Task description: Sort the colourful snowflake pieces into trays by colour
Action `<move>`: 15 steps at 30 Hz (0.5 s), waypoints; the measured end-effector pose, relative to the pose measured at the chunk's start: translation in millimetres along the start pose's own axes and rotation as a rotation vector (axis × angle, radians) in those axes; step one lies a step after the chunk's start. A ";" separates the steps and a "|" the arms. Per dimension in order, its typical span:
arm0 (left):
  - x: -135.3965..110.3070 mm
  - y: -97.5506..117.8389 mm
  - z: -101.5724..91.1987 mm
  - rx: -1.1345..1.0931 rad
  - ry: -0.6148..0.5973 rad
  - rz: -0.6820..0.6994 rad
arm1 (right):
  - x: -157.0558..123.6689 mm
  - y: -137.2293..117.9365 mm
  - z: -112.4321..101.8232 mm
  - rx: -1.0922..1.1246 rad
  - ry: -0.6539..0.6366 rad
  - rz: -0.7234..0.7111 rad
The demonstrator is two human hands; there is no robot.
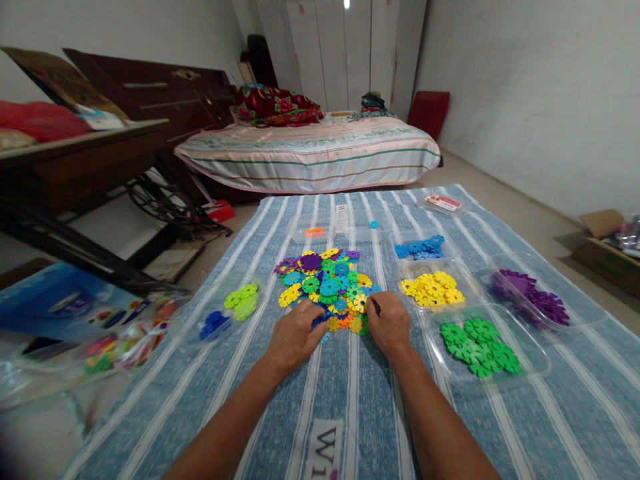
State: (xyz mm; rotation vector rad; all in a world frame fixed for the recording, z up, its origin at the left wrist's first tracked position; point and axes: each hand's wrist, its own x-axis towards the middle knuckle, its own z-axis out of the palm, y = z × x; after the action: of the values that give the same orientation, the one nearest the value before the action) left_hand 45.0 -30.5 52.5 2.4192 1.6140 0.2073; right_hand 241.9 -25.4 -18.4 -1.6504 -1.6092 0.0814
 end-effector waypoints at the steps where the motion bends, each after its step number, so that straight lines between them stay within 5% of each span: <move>1: 0.1 2.7 1.6 -0.004 0.000 0.012 | 0.0 0.0 0.1 -0.001 0.005 -0.003; 15: 5.1 11.7 11.0 -0.054 -0.016 -0.006 | 2.0 0.6 1.3 0.024 -0.017 0.027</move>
State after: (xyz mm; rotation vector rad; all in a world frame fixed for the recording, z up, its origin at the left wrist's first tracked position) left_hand 60.1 -31.4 45.0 2.3694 1.5875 0.2269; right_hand 241.9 -23.0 -18.7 -1.6573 -1.5927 0.1278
